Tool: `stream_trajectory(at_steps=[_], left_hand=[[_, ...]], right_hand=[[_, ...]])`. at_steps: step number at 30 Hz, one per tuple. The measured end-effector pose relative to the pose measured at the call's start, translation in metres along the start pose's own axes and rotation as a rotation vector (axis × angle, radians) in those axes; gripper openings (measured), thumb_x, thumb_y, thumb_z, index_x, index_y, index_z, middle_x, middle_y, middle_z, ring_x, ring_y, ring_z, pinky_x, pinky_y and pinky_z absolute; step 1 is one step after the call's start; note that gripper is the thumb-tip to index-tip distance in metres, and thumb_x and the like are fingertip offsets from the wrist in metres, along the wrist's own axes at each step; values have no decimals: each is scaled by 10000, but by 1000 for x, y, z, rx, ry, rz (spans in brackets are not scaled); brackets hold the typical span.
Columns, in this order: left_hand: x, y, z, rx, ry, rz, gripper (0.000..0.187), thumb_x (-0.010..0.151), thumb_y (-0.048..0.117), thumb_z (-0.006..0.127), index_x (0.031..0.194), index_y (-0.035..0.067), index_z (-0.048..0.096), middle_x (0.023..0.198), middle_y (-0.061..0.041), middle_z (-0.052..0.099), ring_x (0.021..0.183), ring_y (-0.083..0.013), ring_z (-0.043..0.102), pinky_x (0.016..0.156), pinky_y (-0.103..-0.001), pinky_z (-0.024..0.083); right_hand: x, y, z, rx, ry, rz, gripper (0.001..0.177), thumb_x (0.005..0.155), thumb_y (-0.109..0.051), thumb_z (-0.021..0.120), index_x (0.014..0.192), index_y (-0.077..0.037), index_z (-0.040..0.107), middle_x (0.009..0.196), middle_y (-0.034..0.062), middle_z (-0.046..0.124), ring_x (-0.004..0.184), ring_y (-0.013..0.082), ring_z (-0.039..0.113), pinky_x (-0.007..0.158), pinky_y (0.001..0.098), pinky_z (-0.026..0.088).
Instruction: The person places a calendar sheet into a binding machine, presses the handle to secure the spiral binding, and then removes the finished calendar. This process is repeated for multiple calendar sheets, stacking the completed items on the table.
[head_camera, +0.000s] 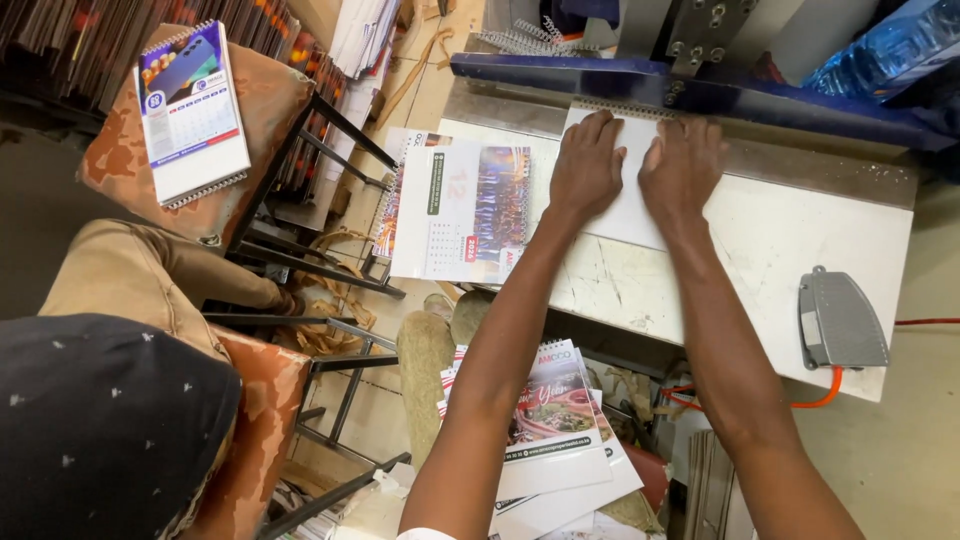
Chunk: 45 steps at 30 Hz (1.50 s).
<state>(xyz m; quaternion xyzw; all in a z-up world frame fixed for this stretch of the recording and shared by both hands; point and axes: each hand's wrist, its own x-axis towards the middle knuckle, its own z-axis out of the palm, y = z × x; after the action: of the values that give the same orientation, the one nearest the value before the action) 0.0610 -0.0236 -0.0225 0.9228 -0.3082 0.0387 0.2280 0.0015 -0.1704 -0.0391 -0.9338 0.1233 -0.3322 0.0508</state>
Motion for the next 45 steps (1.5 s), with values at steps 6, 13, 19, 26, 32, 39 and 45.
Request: stream_trajectory(at_steps=[6, 13, 19, 26, 32, 39, 45], left_hand=[[11, -12, 13, 54, 119, 66, 523, 1041, 365, 441, 1477, 77, 470, 1521, -120, 488, 1462, -284, 429, 1256, -541, 278], [8, -9, 10, -29, 203, -7, 593, 976, 366, 519, 1456, 23, 459, 1478, -177, 505, 1417, -351, 454, 1238, -544, 306], [9, -4, -8, -78, 314, 65, 461, 950, 306, 576, 1288, -7, 557, 1326, -201, 582, 1208, -358, 563, 1102, -497, 433], [7, -19, -8, 178, -9, 3, 612, 1046, 492, 381, 1538, 130, 401, 1590, -109, 402, 1487, -314, 336, 1233, -528, 232], [-57, -8, -49, 131, -351, 68, 702, 930, 625, 666, 1549, 347, 487, 1662, -105, 356, 1543, -361, 310, 1273, -535, 233], [-77, -9, -31, 102, -258, 169, 585, 950, 521, 657, 1479, 288, 570, 1559, -174, 488, 1463, -420, 445, 1202, -591, 385], [-110, -2, -12, 243, -63, 303, 410, 1068, 364, 547, 1422, 157, 527, 1460, -238, 544, 1378, -445, 546, 1104, -623, 483]], right_hand=[[9, -24, -31, 133, -288, 3, 476, 1060, -203, 587, 1442, 81, 564, 1397, 326, 479, 1351, 524, 341, 1146, 603, 278], [11, -33, -44, 153, -385, 56, 453, 1056, -207, 539, 1474, -32, 549, 1371, 339, 465, 1353, 521, 304, 1129, 601, 269], [16, -35, -45, 188, -388, 71, 475, 1034, -182, 512, 1494, -62, 534, 1409, 342, 417, 1389, 526, 238, 1170, 627, 164], [16, -37, -44, 173, -424, 96, 457, 1024, -184, 521, 1468, -76, 543, 1326, 337, 431, 1326, 546, 274, 1109, 631, 239], [17, -36, -45, 148, -456, 102, 455, 1050, -253, 483, 1443, -71, 623, 1288, 258, 457, 1321, 508, 298, 1095, 637, 334], [14, -36, -42, 132, -455, 110, 466, 1056, -282, 461, 1452, -83, 607, 1291, 230, 432, 1264, 465, 308, 1073, 598, 336], [11, -34, -41, 110, -461, 91, 458, 1076, -291, 447, 1464, -88, 581, 1297, 228, 415, 1255, 467, 294, 1039, 612, 332]])
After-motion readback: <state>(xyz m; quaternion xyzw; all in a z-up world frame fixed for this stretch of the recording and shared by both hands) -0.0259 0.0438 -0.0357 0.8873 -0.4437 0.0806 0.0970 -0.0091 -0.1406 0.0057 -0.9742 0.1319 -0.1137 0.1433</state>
